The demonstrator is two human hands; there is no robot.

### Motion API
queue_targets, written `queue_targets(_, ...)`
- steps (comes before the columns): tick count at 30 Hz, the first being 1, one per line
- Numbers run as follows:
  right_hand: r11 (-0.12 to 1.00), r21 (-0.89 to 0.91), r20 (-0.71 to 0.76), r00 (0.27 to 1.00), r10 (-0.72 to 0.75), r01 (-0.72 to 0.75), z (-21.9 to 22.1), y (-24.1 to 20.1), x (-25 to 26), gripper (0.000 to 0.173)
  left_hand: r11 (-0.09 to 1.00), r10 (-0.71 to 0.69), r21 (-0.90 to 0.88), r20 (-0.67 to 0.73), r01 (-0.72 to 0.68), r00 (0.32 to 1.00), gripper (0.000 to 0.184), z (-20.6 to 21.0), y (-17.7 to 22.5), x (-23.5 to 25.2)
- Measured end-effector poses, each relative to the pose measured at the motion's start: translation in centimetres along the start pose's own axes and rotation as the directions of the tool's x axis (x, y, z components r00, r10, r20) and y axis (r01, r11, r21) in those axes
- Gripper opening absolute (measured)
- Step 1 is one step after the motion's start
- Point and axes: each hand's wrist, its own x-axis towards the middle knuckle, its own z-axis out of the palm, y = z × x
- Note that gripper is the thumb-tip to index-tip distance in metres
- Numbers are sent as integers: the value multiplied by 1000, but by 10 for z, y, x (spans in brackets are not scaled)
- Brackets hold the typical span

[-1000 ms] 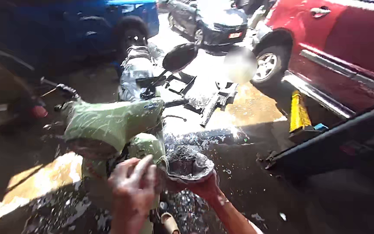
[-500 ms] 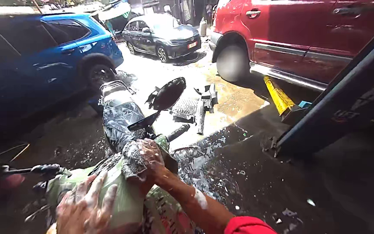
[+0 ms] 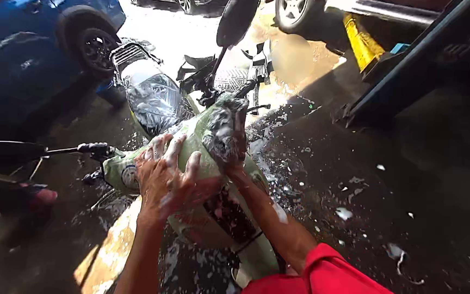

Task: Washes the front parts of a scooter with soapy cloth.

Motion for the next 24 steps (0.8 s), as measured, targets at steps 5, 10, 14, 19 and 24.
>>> queue_targets(5, 856, -272, -64, 879, -473, 440, -8, 16, 20, 57, 999, 51, -5, -9, -51, 999, 63, -4, -16, -3)
queue_targets(10, 936, -288, -128, 960, -247, 202, -35, -34, 109, 72, 999, 26, 21, -46, -25, 999, 62, 2, -6, 2)
queue_targets(14, 874, -379, -153, 911, -383, 304, -15, -23, 68, 70, 999, 28, 22, -60, -27, 998, 63, -1, -6, 6)
queue_targets(19, 949, 114, -428, 876, -221, 295, -42, 18, 107, 51, 1000, 18, 1, -55, -18, 998, 62, -6, -6, 3)
queue_targets(24, 773, 626, -497, 816, 295, 102, -115, 13, 193, 46, 1000, -13, -21, -71, 11, 997, 60, -6, -6, 5)
